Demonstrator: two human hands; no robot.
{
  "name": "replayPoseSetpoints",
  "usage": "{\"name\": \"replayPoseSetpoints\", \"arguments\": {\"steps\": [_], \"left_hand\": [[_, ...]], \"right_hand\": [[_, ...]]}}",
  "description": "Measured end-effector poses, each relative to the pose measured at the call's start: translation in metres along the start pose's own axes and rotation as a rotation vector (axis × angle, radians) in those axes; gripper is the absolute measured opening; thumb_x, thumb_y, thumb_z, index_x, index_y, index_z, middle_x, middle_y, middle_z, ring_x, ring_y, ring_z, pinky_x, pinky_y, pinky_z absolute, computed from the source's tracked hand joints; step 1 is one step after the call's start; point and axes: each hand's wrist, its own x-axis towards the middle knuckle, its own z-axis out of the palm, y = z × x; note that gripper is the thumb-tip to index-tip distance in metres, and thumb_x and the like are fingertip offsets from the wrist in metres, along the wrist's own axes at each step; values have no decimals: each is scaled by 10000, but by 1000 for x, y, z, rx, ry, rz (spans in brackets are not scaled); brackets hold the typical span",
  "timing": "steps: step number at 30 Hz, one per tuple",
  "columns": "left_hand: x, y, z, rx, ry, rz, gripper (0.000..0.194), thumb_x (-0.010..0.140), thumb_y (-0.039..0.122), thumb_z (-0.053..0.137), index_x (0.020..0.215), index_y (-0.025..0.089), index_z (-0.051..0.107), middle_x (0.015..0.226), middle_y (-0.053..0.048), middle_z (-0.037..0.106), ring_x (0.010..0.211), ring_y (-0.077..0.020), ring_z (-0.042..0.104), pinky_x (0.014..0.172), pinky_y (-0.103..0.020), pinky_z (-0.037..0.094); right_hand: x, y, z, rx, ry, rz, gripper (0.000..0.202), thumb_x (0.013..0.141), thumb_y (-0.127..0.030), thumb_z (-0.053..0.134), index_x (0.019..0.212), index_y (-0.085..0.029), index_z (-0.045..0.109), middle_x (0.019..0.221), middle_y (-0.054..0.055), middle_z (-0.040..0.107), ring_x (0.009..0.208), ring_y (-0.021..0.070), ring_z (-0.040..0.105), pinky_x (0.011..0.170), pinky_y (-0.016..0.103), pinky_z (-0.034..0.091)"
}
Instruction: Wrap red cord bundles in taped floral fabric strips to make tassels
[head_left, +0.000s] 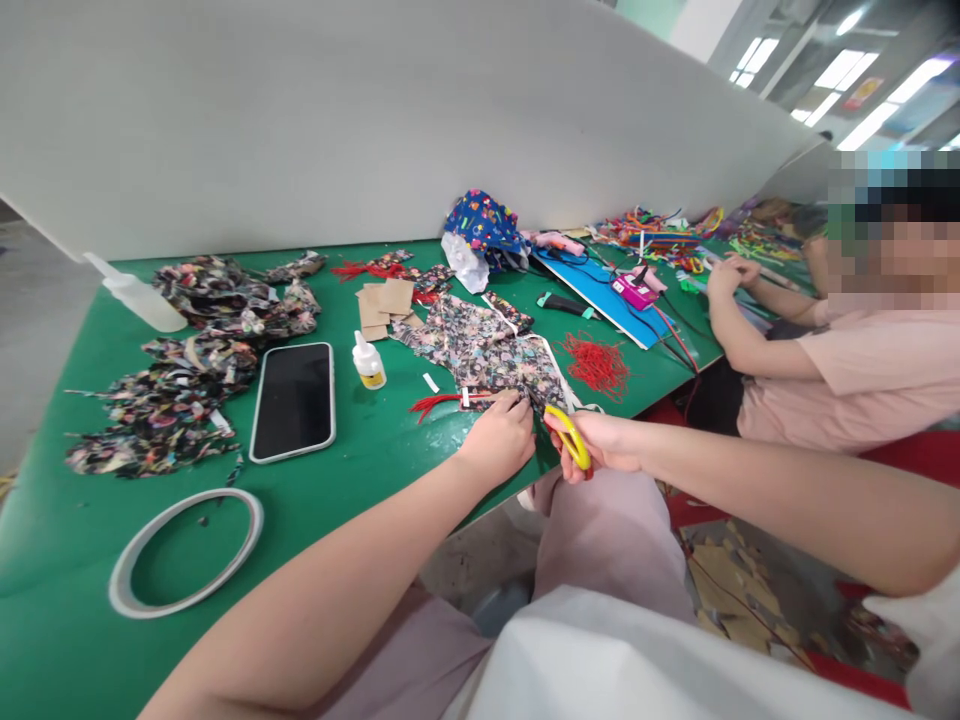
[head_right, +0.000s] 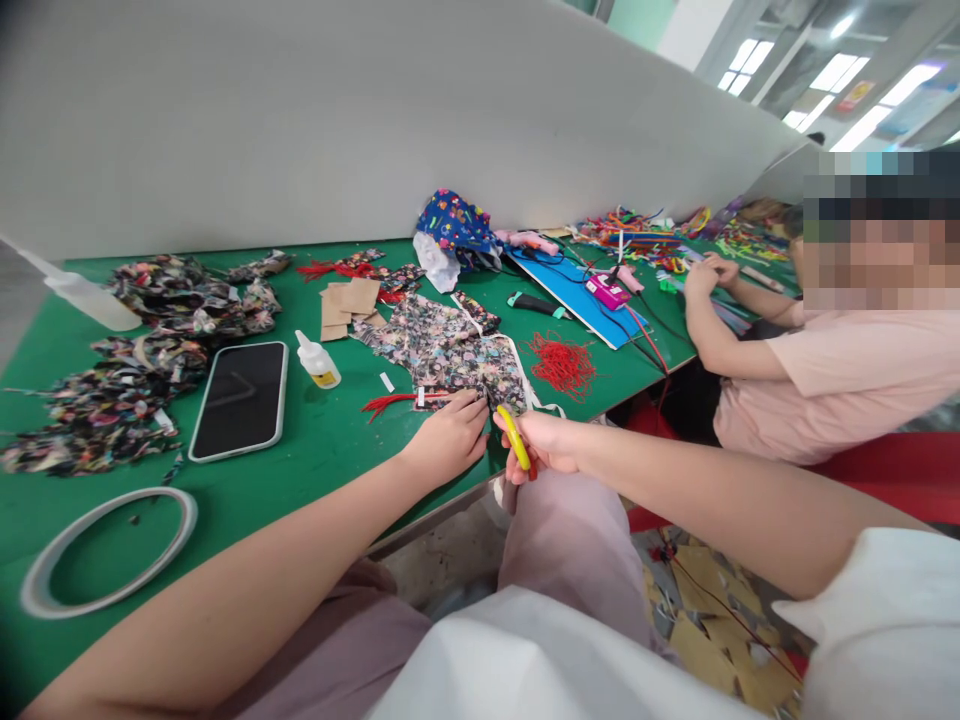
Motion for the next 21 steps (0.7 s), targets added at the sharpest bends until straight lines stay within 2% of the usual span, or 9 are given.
{"name": "replayPoseSetpoints", "arguments": {"steps": [4,8,15,21], "left_hand": [[0,0,0,16,7,2,302,844,256,445,991,63,625,1096,-140,612,1099,-242,490,1017,-340,317],[0,0,1,24,3,4,300,827,252,469,993,58,626,1086,-146,616,1088,-231,498,1014,-332,314],[0,-1,2,18,-9,-2,312,823,259,469,1008,60,623,1080,-137,623,1081,-232,499,1010,-331,317],[0,-1,2,20,-8,-5,336,815,268,478,1043,58,607,1077,-132,621,1096,-237,488,1015,-331,314]], "right_hand": [[-6,-3,4,58,-15,11,410,904,-485,259,789,-149,465,447,69,603,385,139,561,405,207,401],[-7,-5,8,57,-14,7,431,890,-528,259,853,-145,452,463,70,612,382,136,557,417,205,415],[-7,-8,3,-12,-78,5,549,847,-635,196,811,-151,452,431,50,585,376,125,545,411,193,402],[0,-10,-2,-25,-80,-14,577,815,-675,234,794,-148,467,435,44,582,381,127,550,425,203,412]]}}
